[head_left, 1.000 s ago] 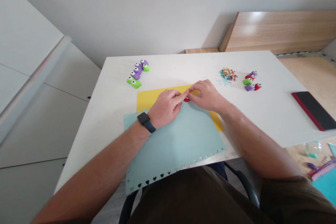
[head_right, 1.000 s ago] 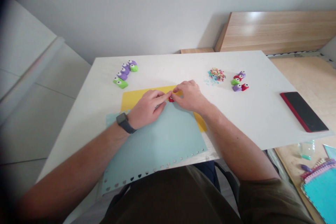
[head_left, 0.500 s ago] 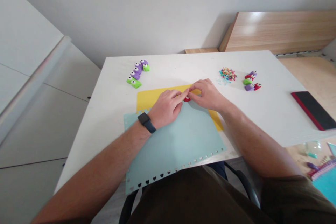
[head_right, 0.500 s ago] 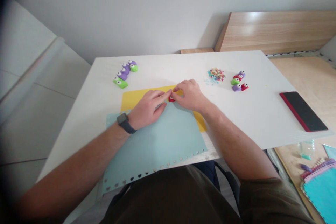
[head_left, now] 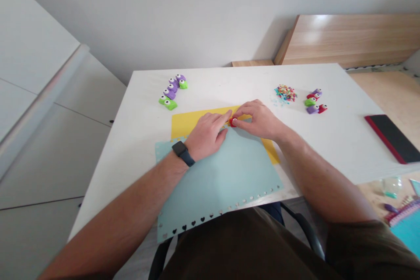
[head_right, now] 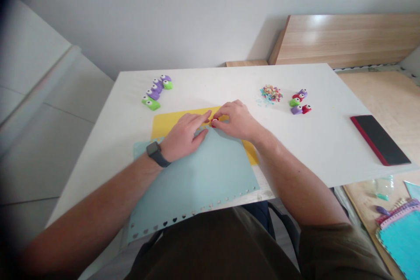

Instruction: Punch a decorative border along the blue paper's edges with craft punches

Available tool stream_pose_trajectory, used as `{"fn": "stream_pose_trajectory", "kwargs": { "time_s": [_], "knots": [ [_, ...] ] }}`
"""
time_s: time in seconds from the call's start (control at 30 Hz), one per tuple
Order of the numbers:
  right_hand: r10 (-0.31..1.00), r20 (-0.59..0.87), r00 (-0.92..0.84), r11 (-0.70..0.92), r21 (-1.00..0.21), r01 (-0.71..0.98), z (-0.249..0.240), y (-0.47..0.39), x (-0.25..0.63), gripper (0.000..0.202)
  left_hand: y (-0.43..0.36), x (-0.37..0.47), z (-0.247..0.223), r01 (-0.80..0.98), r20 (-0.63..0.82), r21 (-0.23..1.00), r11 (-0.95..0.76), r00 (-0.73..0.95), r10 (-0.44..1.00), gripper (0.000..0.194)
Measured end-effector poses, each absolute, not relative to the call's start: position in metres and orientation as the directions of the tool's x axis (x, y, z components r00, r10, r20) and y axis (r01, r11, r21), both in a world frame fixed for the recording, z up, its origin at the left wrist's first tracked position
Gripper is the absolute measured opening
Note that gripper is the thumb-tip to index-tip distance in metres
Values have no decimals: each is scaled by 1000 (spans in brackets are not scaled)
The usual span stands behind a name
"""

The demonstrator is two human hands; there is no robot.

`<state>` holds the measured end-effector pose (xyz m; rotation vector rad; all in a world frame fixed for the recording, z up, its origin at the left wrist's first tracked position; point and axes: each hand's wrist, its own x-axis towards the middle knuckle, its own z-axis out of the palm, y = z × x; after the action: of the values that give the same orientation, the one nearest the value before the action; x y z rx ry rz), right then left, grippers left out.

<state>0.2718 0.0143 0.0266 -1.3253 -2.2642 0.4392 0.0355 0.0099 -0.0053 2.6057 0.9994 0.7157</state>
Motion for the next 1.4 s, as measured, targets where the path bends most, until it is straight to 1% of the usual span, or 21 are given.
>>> {"fn": "stream_pose_trajectory", "kwargs": {
  "time_s": [0.37,0.5,0.7,0.83,1.1,1.4],
  "knots": [
    [855,291,-430,519,-502,692,27,14,273,12,10,35,-6,568,320,406,-715,645,694,57],
    [856,290,-427,516,-501,695,27,14,272,14,10,35,-6,560,338,405,-723,643,688,55],
    [908,238,-344,418,-473,776,23,15,271,20,10,37,-3,543,352,396,-740,655,669,53],
    [927,196,-320,375,-474,797,21,16,271,23,9,37,-1,544,352,380,-748,663,661,53],
    [925,171,-340,380,-454,806,23,16,271,22,9,37,-1,542,362,377,-751,660,658,56],
    [935,167,-312,354,-458,815,19,16,271,23,10,37,-1,527,362,379,-760,672,646,54]
  ]
}}
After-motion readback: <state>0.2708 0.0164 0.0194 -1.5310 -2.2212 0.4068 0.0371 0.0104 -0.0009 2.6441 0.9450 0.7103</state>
